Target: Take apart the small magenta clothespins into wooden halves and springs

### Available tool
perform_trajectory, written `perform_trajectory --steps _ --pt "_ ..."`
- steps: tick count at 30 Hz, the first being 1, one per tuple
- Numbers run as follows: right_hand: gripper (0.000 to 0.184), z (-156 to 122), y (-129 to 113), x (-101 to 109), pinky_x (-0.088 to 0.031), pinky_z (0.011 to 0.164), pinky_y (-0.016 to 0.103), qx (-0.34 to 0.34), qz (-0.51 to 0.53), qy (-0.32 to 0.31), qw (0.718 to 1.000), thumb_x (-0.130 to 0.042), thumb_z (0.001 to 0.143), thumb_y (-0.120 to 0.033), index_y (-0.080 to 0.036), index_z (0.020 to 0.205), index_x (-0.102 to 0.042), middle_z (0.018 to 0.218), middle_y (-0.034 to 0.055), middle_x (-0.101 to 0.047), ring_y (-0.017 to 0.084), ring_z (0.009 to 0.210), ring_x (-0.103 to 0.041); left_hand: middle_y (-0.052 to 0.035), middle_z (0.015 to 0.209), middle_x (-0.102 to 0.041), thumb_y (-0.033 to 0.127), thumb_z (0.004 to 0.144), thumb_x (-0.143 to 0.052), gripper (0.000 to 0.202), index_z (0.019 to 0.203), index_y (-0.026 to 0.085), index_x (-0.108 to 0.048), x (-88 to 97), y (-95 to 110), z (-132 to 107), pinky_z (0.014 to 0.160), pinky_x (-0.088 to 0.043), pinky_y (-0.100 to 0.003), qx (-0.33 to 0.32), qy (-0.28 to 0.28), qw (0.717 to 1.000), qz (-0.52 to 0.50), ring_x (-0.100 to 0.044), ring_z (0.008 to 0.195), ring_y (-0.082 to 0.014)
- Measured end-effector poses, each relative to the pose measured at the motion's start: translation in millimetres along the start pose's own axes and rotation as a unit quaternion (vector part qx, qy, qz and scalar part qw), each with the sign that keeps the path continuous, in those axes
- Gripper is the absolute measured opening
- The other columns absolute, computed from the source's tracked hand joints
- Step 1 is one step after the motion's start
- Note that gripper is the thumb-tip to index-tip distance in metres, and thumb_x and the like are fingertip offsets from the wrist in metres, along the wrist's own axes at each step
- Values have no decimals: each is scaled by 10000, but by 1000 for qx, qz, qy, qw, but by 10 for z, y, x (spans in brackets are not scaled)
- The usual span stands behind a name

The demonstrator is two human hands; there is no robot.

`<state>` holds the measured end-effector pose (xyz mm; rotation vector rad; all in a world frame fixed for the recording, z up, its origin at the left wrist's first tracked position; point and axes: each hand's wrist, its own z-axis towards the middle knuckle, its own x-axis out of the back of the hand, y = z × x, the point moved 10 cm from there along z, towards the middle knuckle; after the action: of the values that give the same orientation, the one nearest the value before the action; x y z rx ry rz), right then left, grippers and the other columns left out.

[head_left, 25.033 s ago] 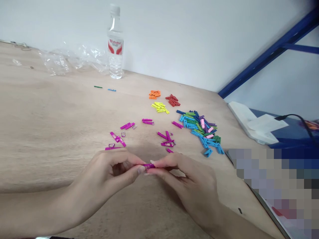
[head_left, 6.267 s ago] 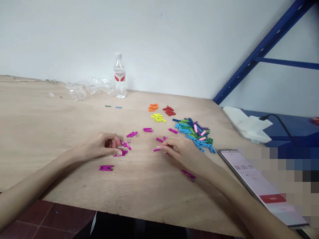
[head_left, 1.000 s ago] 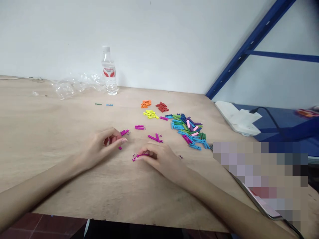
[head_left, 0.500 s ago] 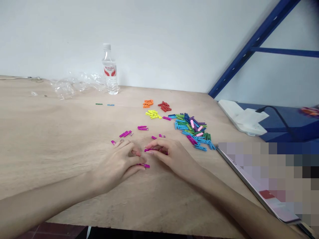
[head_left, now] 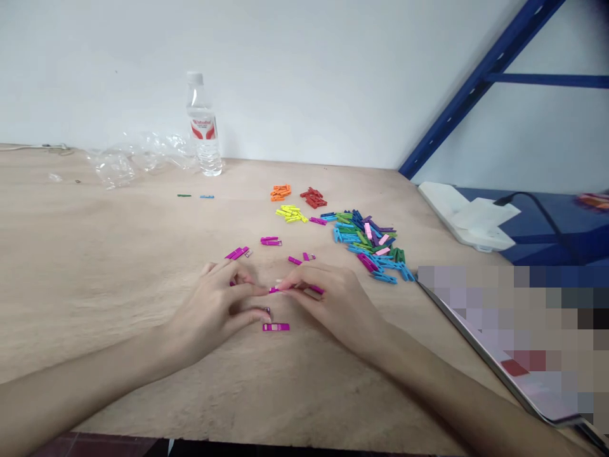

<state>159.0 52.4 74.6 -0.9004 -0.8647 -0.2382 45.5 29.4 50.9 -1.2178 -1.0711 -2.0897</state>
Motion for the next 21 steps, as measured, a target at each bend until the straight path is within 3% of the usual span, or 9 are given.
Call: perform_trajectory --steps 4,7,12,16,18,21 --pt "213 -18 -5 -115 -477 735 290 29 -12 -45 998 -566 811 -58 -214 878 -695 898 -2 -726 162 819 -649 -26 975 -591 401 879 -544 207 977 279 -680 -53 53 -4 798 -394 -379 -18 -17 1000 -17 -541 911 -200" --pt "150 -35 -62 -208 -465 808 327 63 -31 -92 993 -588 835 -147 -225 882 -707 895 5 -727 174 852 -643 -20 944 -580 331 898 -531 170 907 254 -683 -41 56 -4 763 -419 -347 -8 -17 999 -49 -539 873 -182" --pt "137 -27 -153 -157 -293 1023 442 89 -67 -87 990 -568 877 -245 -239 892 -704 861 0 -728 173 847 -638 -24 949 -579 227 915 -491 139 901 218 -629 -24 85 -13 734 -464 -294 4 -23 991 -131 -554 853 -160" --pt "133 -11 -152 -83 -409 897 351 55 5 -68 996 -564 878 -241 -226 918 -690 910 -8 -723 162 866 -635 -5 914 -629 246 928 -471 110 976 234 -569 -2 20 -74 717 -490 -286 51 -6 985 -164 -597 810 -148" --pt "151 -20 -125 -108 -455 792 294 21 67 -80 994 -547 885 -229 -237 928 -692 915 -22 -724 146 844 -641 6 861 -643 277 920 -490 88 974 234 -545 -4 -30 -119 645 -500 -261 79 1 982 -171 -609 755 -142" --pt "184 -59 -78 -204 -478 757 266 -39 162 -112 980 -526 893 -228 -263 931 -702 936 -36 -728 136 843 -654 4 817 -645 308 905 -516 86 916 222 -519 39 -45 -165 554 -491 -236 80 21 984 -160 -619 737 -152"
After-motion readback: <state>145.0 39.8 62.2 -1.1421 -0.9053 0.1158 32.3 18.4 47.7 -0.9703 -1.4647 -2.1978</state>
